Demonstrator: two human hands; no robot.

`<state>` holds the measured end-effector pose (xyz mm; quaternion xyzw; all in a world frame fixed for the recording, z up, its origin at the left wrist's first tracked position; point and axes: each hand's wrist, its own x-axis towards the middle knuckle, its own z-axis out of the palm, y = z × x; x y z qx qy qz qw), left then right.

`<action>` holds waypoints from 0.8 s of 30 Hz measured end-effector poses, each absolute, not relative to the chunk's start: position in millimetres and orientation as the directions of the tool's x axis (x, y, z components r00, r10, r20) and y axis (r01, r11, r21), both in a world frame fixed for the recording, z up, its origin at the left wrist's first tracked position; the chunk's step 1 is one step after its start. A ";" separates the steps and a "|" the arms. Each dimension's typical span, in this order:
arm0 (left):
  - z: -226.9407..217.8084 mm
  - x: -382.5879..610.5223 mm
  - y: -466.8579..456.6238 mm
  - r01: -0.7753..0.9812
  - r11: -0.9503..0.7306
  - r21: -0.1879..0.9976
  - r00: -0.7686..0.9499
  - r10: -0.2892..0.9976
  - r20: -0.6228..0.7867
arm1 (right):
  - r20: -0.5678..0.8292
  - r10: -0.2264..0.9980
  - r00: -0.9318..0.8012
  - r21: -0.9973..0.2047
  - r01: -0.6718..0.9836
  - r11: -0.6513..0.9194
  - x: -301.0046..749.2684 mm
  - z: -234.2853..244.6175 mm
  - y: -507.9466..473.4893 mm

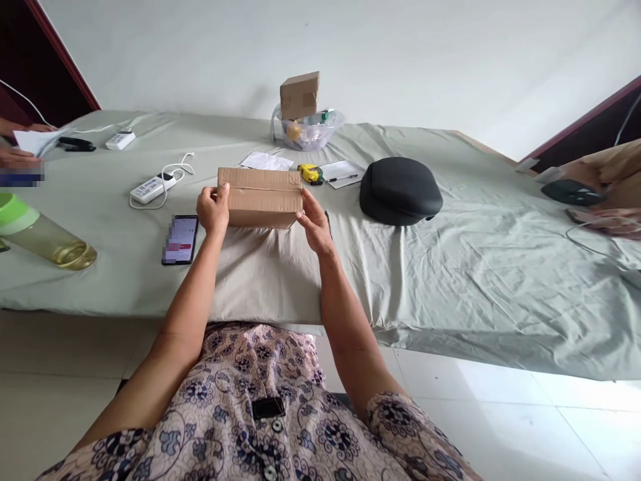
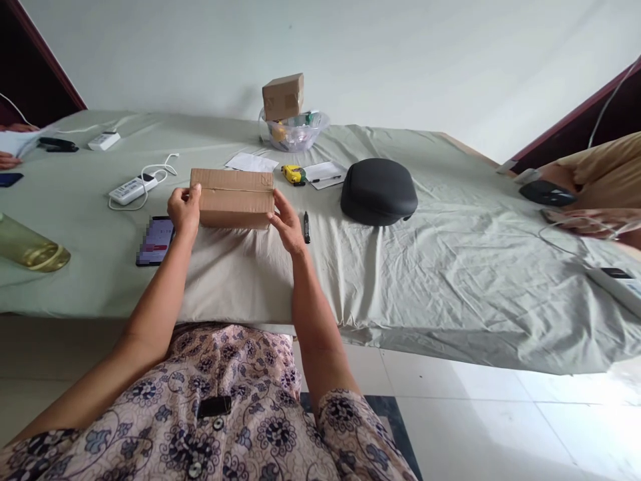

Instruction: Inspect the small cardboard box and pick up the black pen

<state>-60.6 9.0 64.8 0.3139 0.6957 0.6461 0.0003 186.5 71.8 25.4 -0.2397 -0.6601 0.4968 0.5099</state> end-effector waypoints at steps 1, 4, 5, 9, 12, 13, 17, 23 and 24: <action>64.1 -62.1 12.1 0.428 -0.035 0.903 -0.801 0.449 0.397 | 0.438 0.821 -0.365 -0.899 -0.186 0.397 185.6 25.1 71.6; 57.0 -62.5 13.6 0.419 -0.071 0.905 -0.778 0.487 0.398 | 0.440 0.830 -0.342 -0.898 -0.187 0.399 182.2 23.6 71.6; 53.1 -61.6 12.2 0.423 -0.099 0.901 -0.765 0.493 0.414 | 0.435 0.837 -0.332 -0.900 -0.188 0.394 180.8 22.3 72.3; 34.7 -57.8 5.8 0.463 -0.244 0.852 -0.683 0.515 0.518 | 0.397 0.870 -0.292 -0.914 -0.213 0.345 176.9 10.2 79.4; 21.9 -58.6 4.6 0.459 -0.260 0.849 -0.658 0.542 0.522 | 0.323 0.914 -0.246 -0.944 -0.155 0.292 177.8 -3.9 86.5; 18.1 -59.5 4.6 0.451 -0.230 0.862 -0.665 0.557 0.497 | 0.288 0.930 -0.231 -0.958 -0.080 0.277 178.8 -8.3 88.1; 6.9 -62.1 4.2 0.426 -0.084 0.901 -0.679 0.628 0.380 | 0.218 0.959 -0.179 -0.913 0.309 0.265 181.4 -18.9 89.2; 4.7 -53.3 -2.7 0.462 0.065 0.885 -0.705 0.633 0.321 | 0.226 0.959 -0.168 -0.823 0.494 0.281 178.3 -18.9 85.4; 5.7 -50.9 -4.4 0.487 0.109 0.867 -0.703 0.637 0.315 | 0.235 0.956 -0.177 -0.819 0.494 0.293 178.0 -18.9 85.2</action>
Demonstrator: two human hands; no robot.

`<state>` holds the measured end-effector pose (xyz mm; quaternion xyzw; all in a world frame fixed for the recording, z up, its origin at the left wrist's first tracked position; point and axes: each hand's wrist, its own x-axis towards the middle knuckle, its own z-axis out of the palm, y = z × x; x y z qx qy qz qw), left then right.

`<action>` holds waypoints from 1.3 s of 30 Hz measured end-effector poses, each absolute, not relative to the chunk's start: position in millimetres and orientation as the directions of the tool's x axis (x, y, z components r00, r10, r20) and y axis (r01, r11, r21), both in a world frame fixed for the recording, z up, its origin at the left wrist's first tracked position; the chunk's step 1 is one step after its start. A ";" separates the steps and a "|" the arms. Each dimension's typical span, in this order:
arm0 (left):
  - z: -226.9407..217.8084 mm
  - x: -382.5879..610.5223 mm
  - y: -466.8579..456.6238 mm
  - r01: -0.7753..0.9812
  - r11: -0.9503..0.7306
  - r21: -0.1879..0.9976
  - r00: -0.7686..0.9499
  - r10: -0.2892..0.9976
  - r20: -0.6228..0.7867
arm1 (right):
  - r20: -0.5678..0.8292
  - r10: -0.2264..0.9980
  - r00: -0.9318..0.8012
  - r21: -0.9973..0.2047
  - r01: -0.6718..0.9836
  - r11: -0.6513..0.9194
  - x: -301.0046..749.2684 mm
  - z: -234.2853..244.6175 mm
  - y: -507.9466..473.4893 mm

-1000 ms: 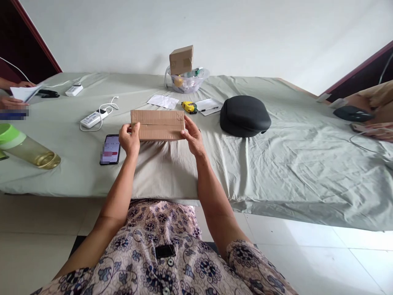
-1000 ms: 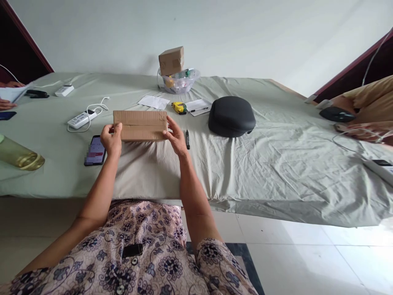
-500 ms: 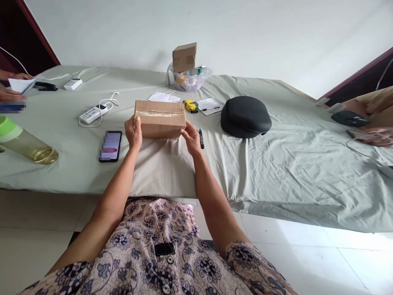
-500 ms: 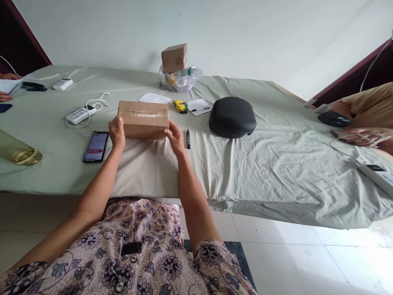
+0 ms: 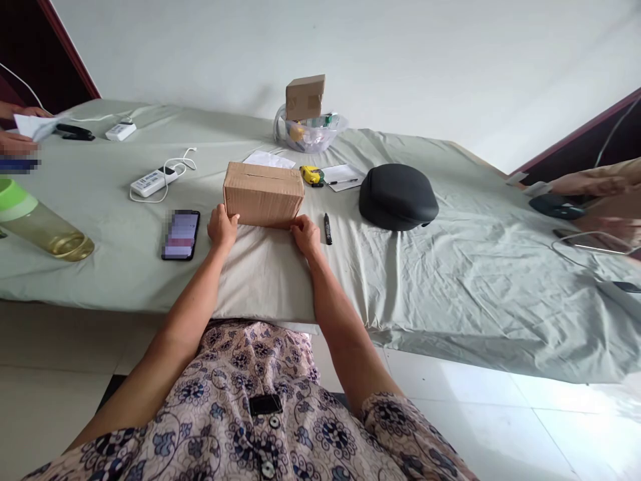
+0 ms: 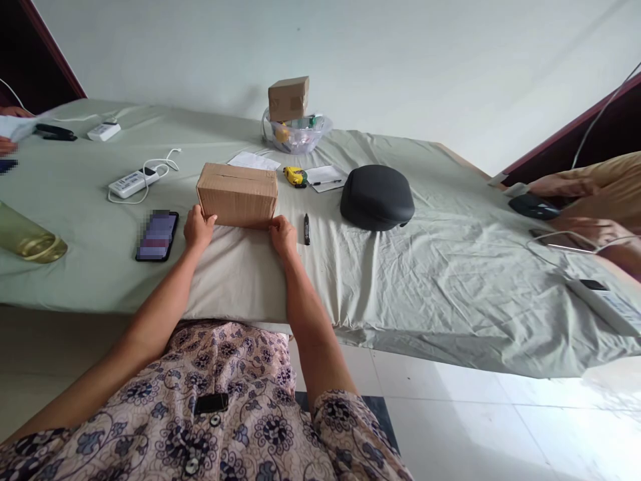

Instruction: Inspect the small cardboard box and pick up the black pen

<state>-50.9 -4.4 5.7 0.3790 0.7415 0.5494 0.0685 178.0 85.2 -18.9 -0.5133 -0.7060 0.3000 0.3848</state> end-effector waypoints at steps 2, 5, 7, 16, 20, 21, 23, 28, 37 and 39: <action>8.6 -46.3 -7.6 0.555 0.219 0.803 -0.688 0.663 0.295 | 0.260 0.946 -0.193 -0.809 0.491 0.322 178.0 -19.1 85.0; 13.5 -41.8 -11.4 0.641 0.379 0.667 -0.664 0.709 0.236 | 0.274 0.940 -0.203 -0.783 0.520 0.341 177.6 -18.8 84.0; 15.7 -40.5 -12.7 0.666 0.426 0.613 -0.659 0.721 0.215 | 0.262 0.945 -0.197 -0.767 0.552 0.327 176.6 -17.6 82.4; 5.6 -49.0 -5.3 0.689 0.228 0.688 -0.622 0.674 0.400 | 0.255 0.959 -0.124 -0.860 0.424 0.284 174.3 -7.3 77.3; -0.5 -55.0 -1.5 0.712 0.075 0.698 -0.577 0.629 0.521 | 0.312 0.949 -0.038 -0.899 0.312 0.308 177.4 -1.6 78.5; -1.2 -55.8 -1.5 0.719 0.037 0.694 -0.565 0.611 0.554 | 0.338 0.941 -0.008 -0.905 0.270 0.327 177.8 -0.5 78.7; -1.5 -56.3 -2.7 0.734 -0.039 0.678 -0.541 0.570 0.619 | 0.389 0.920 0.048 -0.907 0.194 0.374 177.9 1.4 78.7; 0.3 -53.8 -8.4 0.752 -0.209 0.625 -0.460 0.512 0.725 | 0.491 0.857 0.155 -0.871 0.054 0.489 175.5 5.2 75.9; -2.9 -52.4 -5.2 0.698 -0.181 0.693 -0.494 0.579 0.649 | 0.559 0.827 0.055 -0.819 0.190 0.541 174.3 5.2 71.8; -3.1 -51.1 -5.3 0.691 -0.184 0.699 -0.499 0.578 0.646 | 0.581 0.812 0.054 -0.794 0.254 0.552 172.6 4.4 70.5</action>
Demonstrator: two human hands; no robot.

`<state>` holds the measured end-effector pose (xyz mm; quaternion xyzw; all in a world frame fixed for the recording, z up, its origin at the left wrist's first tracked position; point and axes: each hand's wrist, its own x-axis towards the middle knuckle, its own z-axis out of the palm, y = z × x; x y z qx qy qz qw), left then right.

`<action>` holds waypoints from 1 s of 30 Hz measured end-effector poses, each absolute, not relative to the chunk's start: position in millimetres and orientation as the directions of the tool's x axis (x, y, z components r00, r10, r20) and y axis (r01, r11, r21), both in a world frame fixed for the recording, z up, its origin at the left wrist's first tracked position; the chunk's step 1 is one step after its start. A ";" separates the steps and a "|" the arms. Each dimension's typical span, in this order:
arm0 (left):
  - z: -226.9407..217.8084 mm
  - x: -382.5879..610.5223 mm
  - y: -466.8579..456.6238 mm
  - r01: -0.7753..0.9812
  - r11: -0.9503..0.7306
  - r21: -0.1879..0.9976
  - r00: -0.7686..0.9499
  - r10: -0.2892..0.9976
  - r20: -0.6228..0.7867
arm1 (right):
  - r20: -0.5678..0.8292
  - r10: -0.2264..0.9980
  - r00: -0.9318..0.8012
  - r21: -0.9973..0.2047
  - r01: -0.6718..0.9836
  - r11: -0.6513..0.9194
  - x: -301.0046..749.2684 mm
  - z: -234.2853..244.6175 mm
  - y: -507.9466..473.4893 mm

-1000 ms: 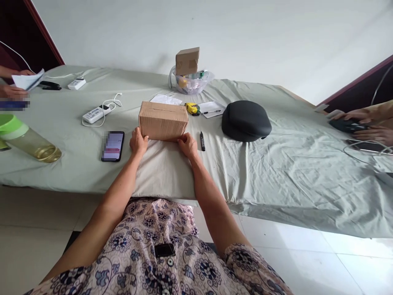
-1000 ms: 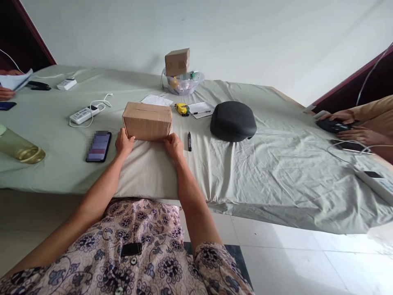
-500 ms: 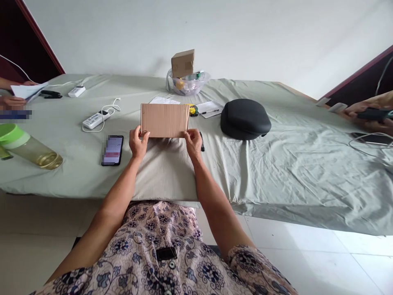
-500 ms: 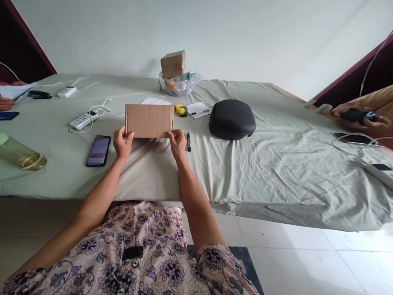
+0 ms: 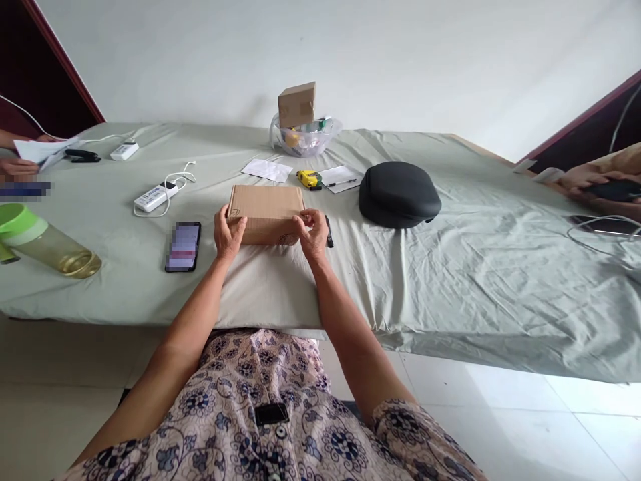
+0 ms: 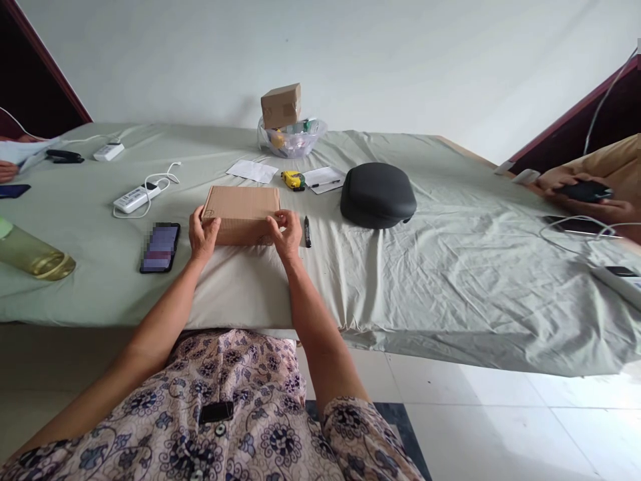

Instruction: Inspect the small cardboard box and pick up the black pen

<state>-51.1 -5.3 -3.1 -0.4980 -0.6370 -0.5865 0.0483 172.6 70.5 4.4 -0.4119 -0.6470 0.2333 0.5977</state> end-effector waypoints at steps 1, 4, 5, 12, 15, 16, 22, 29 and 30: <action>-3.0 -49.8 -5.4 0.689 -0.184 0.701 -0.502 0.576 0.645 | 0.591 0.805 0.060 -0.781 0.296 0.551 171.2 4.1 69.3; -2.5 -42.7 -5.5 0.687 -0.167 0.707 -0.514 0.575 0.636 | 0.598 0.796 0.097 -0.748 0.425 0.510 165.8 3.7 63.7; -2.2 -39.2 -5.3 0.685 -0.156 0.712 -0.523 0.575 0.629 | 0.594 0.798 0.106 -0.741 0.459 0.490 163.9 3.8 61.4; 2.9 -12.8 -2.5 0.634 -0.055 0.771 -0.633 0.535 0.559 | 0.525 0.840 0.136 -0.758 0.523 0.389 157.2 7.5 52.1; 4.2 -12.7 -2.7 0.608 -0.061 0.791 -0.644 0.544 0.537 | 0.525 0.840 0.136 -0.793 0.437 0.425 157.8 8.6 52.9; 4.1 -14.6 -3.0 0.602 -0.066 0.796 -0.643 0.551 0.532 | 0.524 0.841 0.135 -0.804 0.406 0.435 158.3 8.8 53.6; 0.6 -30.7 -5.2 0.588 -0.126 0.799 -0.604 0.588 0.538 | 0.480 0.864 0.150 -0.862 0.264 0.433 163.0 10.9 57.5; -1.4 -41.9 -5.1 0.557 -0.200 0.806 -0.615 0.552 0.563 | 0.444 0.887 0.124 -0.891 0.169 0.422 166.2 14.1 59.3; -1.9 -43.3 -4.6 0.554 -0.201 0.808 -0.618 0.551 0.561 | 0.438 0.890 0.127 -0.894 0.165 0.416 166.2 14.3 59.4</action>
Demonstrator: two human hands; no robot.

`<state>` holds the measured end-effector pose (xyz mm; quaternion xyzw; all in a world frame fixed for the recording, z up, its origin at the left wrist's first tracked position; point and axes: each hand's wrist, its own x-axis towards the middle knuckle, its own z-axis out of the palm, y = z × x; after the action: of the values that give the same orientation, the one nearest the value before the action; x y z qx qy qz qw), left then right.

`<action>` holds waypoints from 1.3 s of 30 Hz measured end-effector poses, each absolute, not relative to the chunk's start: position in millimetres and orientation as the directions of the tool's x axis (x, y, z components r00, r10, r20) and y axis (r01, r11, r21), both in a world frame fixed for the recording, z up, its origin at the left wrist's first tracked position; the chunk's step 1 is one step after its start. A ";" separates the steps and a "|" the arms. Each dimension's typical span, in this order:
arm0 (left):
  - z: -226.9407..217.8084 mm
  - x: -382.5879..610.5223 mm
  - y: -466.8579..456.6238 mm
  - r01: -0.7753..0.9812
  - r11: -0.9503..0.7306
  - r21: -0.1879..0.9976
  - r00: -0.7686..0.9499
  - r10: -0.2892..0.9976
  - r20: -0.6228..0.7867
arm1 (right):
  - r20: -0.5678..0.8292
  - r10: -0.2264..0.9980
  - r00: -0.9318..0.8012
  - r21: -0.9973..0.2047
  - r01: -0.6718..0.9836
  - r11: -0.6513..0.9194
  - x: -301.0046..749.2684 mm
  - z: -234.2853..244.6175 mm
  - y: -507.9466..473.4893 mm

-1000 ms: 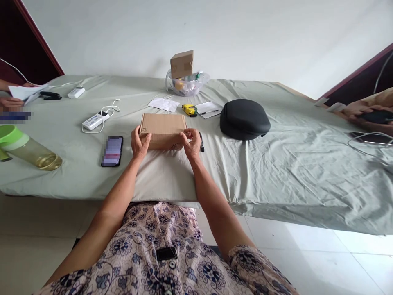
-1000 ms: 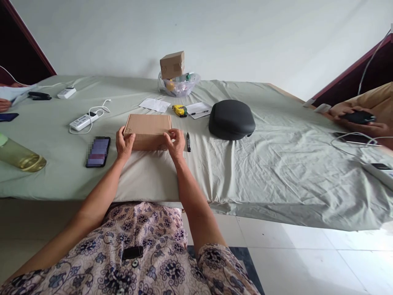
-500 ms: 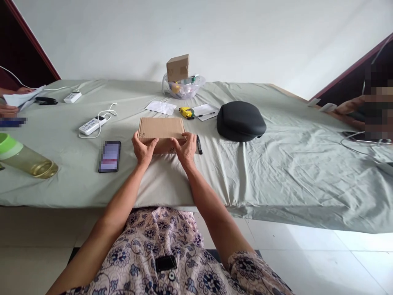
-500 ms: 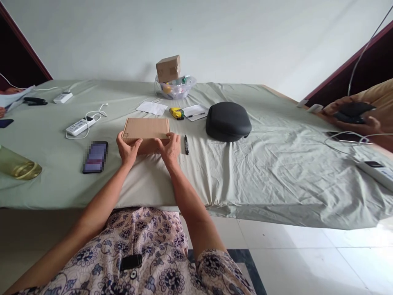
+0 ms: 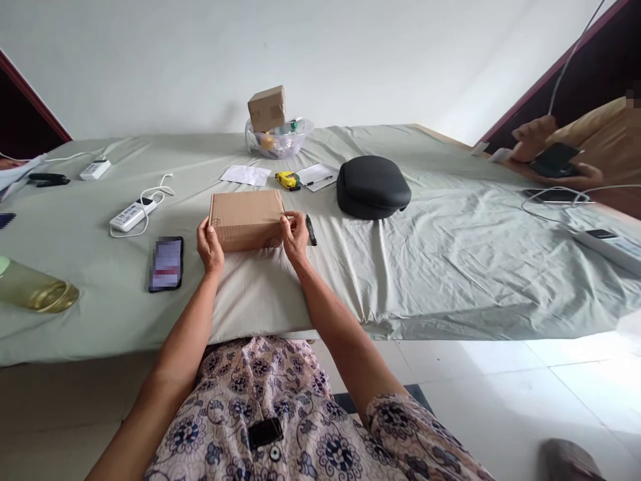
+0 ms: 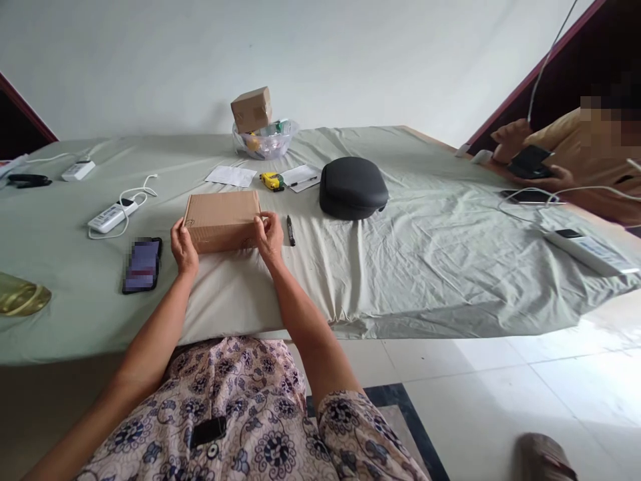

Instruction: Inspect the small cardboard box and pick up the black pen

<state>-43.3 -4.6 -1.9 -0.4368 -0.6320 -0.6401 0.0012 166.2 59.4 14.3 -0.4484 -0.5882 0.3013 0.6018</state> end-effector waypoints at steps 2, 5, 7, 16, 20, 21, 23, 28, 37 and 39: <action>-3.0 -46.2 -3.4 0.551 -0.182 0.815 -0.624 0.558 0.547 | 0.418 0.899 0.129 -0.903 0.164 0.396 166.3 14.6 59.7; -3.9 -49.9 -2.3 0.573 -0.133 0.809 -0.614 0.584 0.531 | 0.380 0.918 0.116 -0.918 0.164 0.360 167.4 14.4 61.2; -3.9 -51.4 -2.0 0.588 -0.112 0.801 -0.608 0.593 0.529 | 0.361 0.928 0.090 -0.925 0.159 0.345 168.9 13.7 63.1; -4.7 -47.7 -1.5 0.478 -0.067 0.876 -0.609 0.693 0.386 | 0.333 0.943 0.006 -0.943 0.009 0.333 169.6 6.8 75.7; 1.2 -44.8 -3.2 0.439 0.028 0.898 -0.633 0.719 0.287 | 0.320 0.945 -0.065 -0.947 -0.003 0.321 168.2 3.0 79.9; 3.3 -44.3 -3.8 0.450 0.078 0.889 -0.639 0.724 0.260 | 0.306 0.949 -0.082 -0.950 0.041 0.310 168.3 2.1 80.6; 7.4 -43.8 -5.1 0.506 0.190 0.841 -0.642 0.734 0.220 | 0.265 0.959 -0.099 -0.944 0.174 0.279 169.3 0.1 81.9; 10.1 -45.2 -7.2 0.655 0.366 0.661 -0.641 0.733 0.229 | 0.252 0.954 -0.163 -0.836 0.461 0.299 172.2 -7.3 83.6; 4.0 -48.4 -6.0 0.701 0.370 0.609 -0.620 0.739 0.264 | 0.266 0.945 -0.190 -0.684 0.654 0.324 169.2 -20.4 85.2; 5.3 -47.8 -5.8 0.698 0.378 0.608 -0.619 0.745 0.248 | 0.278 0.941 -0.192 -0.710 0.619 0.336 168.9 -19.4 86.1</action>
<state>-47.8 -5.8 5.3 -0.4350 -0.8293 -0.3491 -0.0337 168.9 86.1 -19.4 -0.5288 -0.7375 0.2285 0.3525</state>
